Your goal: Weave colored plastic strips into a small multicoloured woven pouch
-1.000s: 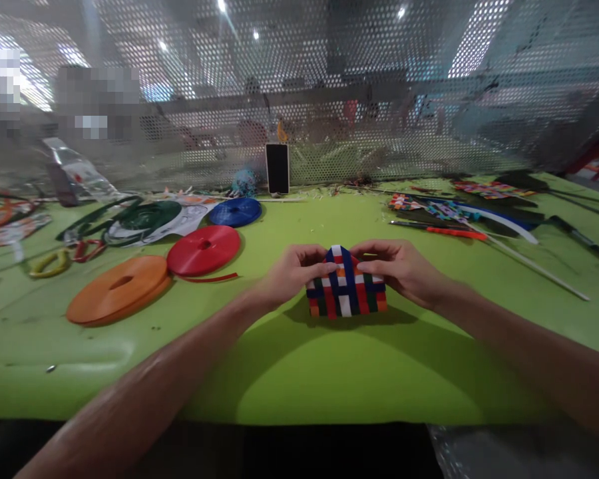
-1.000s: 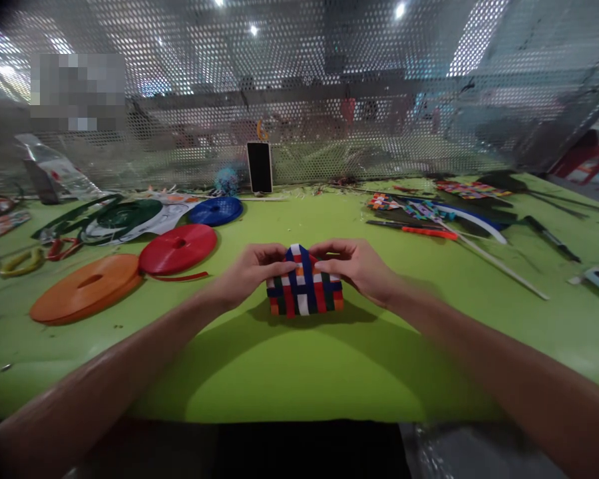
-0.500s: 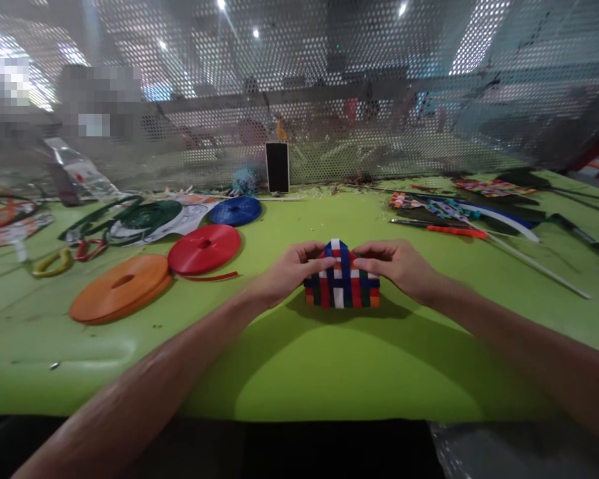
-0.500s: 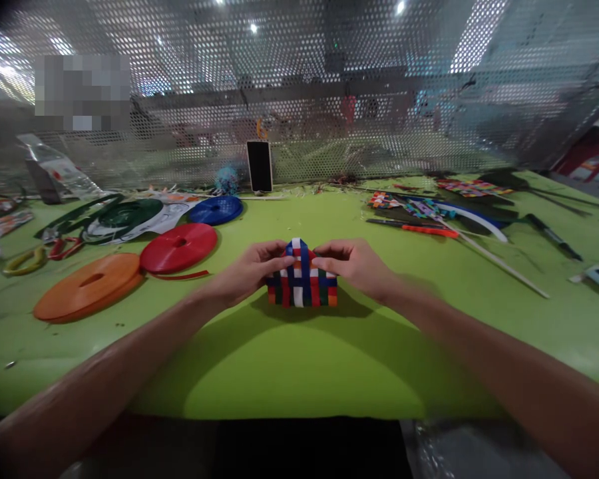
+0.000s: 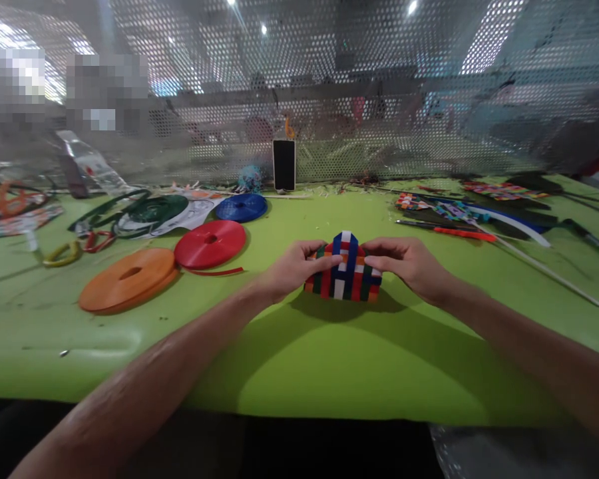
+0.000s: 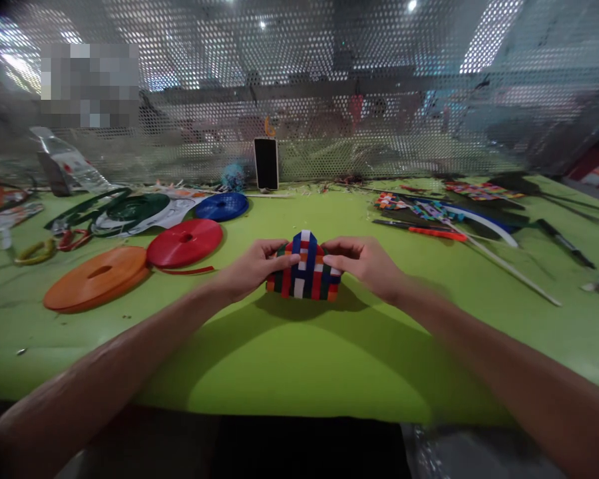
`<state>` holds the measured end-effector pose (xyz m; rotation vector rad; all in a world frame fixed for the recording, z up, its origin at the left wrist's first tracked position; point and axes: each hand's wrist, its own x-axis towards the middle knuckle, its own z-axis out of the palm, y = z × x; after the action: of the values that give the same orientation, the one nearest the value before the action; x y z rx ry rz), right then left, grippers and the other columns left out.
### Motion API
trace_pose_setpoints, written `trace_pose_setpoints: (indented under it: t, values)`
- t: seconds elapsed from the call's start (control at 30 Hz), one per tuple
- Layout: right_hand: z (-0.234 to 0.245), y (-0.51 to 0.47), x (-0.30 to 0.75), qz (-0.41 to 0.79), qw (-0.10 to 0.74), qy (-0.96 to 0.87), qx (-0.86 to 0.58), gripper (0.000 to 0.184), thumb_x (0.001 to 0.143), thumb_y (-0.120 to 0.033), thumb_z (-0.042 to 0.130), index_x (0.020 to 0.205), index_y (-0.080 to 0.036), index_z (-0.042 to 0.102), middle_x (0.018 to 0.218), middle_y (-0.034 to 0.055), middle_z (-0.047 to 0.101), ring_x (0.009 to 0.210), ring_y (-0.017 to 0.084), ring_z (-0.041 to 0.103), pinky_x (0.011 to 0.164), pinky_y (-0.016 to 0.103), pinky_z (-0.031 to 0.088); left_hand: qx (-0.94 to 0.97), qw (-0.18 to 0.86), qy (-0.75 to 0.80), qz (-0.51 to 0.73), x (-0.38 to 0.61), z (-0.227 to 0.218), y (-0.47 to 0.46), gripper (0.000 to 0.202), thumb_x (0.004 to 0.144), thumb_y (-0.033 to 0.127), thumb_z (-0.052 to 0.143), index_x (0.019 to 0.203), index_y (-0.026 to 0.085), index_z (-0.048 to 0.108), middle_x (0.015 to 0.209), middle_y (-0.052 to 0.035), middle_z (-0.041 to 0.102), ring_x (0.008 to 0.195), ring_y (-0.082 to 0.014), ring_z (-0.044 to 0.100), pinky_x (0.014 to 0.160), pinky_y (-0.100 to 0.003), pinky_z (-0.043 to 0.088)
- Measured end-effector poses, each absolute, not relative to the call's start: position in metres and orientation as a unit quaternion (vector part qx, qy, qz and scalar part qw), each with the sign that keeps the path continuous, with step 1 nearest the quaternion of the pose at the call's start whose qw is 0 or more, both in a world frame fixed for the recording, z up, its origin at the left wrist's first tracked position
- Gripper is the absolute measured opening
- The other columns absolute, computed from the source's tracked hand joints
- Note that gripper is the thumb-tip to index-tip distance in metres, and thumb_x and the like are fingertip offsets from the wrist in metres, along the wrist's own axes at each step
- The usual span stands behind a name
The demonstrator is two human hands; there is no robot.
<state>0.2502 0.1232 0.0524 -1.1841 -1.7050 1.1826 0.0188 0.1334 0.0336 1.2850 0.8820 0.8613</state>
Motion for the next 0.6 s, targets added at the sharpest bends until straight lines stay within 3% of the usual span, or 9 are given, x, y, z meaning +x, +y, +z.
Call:
trace_pose_setpoints:
  t: [0.17,0.37,0.6]
  values:
    - [0.0476,0.1251,0.2511,0.432,0.359,-0.693,-0.452,0.030,0.074,-0.040,0.079,0.099,-0.023,0.080,0.103,0.0059,0.079,0.094,0.026,0.072,0.089,0.043,0.057,0.548,0.631,0.378,0.398,0.0205,0.0305,0.1346,0.040,0.072,0.043,0.087,0.100,0.016,0.078,0.095,-0.0070,0.079,0.081,-0.0181,0.071,0.077,-0.033,0.058]
    - [0.0458,0.1252,0.2507,0.396,0.353,-0.720,-0.448,0.032,0.077,-0.041,0.077,0.102,-0.021,0.079,0.102,0.0072,0.080,0.090,0.026,0.072,0.083,0.042,0.059,0.562,0.618,0.372,0.403,0.0168,0.0279,0.1371,0.033,0.074,0.038,0.086,0.097,0.015,0.079,0.096,-0.0081,0.079,0.077,-0.0160,0.069,0.074,-0.031,0.057]
    - [0.0448,0.1312,0.2533,0.401,0.370,-0.704,-0.454,0.027,0.078,-0.039,0.076,0.100,-0.023,0.080,0.102,0.0059,0.080,0.090,0.024,0.073,0.085,0.042,0.059,0.580,0.614,0.370,0.387,0.0194,0.0267,0.1390,0.032,0.077,0.028,0.081,0.104,0.014,0.075,0.100,-0.0076,0.078,0.082,-0.0153,0.068,0.080,-0.031,0.054]
